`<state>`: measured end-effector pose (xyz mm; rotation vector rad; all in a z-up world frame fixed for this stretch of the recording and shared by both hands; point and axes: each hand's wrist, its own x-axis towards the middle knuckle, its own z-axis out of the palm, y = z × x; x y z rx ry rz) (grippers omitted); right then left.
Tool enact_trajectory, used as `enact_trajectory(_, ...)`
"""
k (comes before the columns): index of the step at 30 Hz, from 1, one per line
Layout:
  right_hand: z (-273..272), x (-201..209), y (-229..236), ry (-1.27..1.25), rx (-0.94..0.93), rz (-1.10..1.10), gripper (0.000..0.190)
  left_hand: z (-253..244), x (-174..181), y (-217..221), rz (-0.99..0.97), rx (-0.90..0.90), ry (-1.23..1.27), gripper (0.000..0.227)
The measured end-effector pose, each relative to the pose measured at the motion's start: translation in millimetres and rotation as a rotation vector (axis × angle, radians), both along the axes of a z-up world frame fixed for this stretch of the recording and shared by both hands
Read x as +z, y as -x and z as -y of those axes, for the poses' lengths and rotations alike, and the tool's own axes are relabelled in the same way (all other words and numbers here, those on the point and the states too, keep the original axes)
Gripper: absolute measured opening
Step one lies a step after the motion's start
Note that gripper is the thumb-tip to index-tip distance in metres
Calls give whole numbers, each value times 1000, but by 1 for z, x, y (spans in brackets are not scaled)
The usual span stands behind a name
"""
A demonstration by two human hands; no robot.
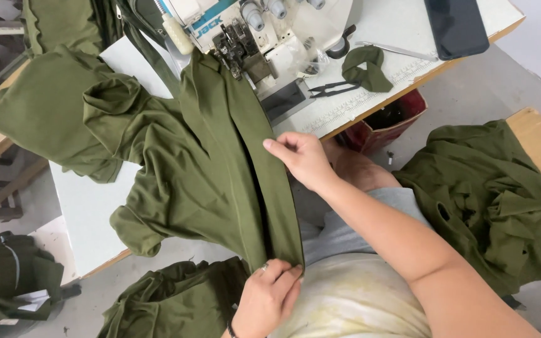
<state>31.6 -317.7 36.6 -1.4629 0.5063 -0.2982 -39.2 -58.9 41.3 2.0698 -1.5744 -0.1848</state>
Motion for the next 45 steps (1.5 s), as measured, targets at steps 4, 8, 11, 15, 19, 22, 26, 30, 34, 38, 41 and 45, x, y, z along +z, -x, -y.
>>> enact_trajectory(4, -8, -19, 16, 1, -10, -31, 37, -5, -7, 7, -29, 29, 37, 16)
enact_trajectory(8, -11, -35, 15, -1, -62, 15, 30, -4, -15, 7, -23, 40, 64, 16)
enact_trajectory(11, -4, -41, -4, 32, -88, 74, 36, 3, -15, -1, 27, 78, 77, 19)
enact_trajectory(15, 8, -45, -32, 23, -86, 64, 39, 13, -21, -16, 162, 112, 50, 22)
enact_trajectory(19, 18, -39, -53, 13, -94, 62, 38, 30, -19, -28, 208, 135, 86, 20)
enact_trajectory(22, 24, -39, -70, -109, -128, 175, 40, 40, -18, -40, 238, 158, 40, 21)
enact_trajectory(26, 32, -29, -79, -102, -103, 196, 33, 56, -11, -57, 259, 197, 75, 19)
enact_trajectory(30, 32, -17, -56, -191, 2, 160, 22, 60, -13, -65, 236, 300, 154, 13)
enact_trajectory(34, 14, -40, -33, -454, 41, 34, 37, 54, -8, -67, -190, 407, 294, 8)
enact_trajectory(38, -21, -31, -34, -954, 116, -84, 74, 51, -13, -71, -293, 449, 327, 10)
enact_trajectory(41, -37, -18, -34, -1122, 23, -99, 82, 50, -21, -74, -53, 436, 237, 11)
enact_trajectory(45, -29, -28, -17, -941, 196, 209, 73, 44, -21, -73, 245, 392, 157, 12)
